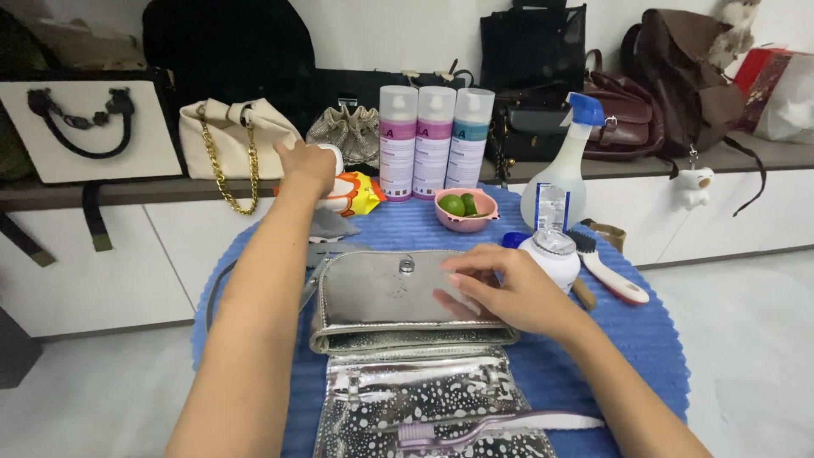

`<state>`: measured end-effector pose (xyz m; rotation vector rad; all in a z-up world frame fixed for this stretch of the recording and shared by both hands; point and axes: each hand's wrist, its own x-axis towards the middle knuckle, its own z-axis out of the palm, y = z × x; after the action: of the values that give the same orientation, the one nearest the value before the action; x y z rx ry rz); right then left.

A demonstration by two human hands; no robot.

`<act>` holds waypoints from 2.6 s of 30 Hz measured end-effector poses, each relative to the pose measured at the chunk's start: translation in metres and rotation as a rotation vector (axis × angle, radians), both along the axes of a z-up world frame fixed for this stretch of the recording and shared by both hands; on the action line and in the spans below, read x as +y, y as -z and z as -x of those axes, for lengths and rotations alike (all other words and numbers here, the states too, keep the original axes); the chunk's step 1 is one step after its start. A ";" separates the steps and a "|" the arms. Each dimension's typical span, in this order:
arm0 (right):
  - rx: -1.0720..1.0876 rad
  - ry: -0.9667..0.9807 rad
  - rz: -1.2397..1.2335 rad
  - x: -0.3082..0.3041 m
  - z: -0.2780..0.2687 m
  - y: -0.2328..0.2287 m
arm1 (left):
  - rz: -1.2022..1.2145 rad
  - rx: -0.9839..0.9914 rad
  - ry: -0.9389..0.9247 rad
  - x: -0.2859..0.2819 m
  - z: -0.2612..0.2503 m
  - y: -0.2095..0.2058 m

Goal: Cleaning a silver handbag using a toothbrush, cleaning solution, and wipes.

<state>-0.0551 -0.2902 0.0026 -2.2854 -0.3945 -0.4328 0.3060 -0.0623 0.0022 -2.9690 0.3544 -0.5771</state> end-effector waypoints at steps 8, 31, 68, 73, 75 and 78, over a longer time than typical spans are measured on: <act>0.013 0.003 -0.015 0.000 0.002 0.001 | -0.232 -0.090 0.103 -0.014 0.014 0.002; 0.040 0.026 -0.066 0.002 0.001 0.000 | 0.241 0.099 0.141 0.025 0.024 0.001; -0.024 -0.173 0.102 -0.010 -0.015 0.019 | 1.009 0.042 0.997 0.007 0.340 -0.029; 0.015 -0.198 0.037 -0.006 -0.016 0.010 | 0.295 -0.135 1.137 0.018 0.387 -0.012; 0.041 -0.208 0.008 -0.008 -0.024 0.013 | 0.074 0.001 1.077 0.018 0.387 -0.010; 0.079 -0.232 -0.071 -0.003 -0.017 0.007 | 0.080 0.310 0.950 0.004 0.407 -0.027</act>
<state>-0.0384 -0.2933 -0.0041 -2.1490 -0.5863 -0.2346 -0.1014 -0.0587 0.0289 -2.7886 1.8290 -0.1595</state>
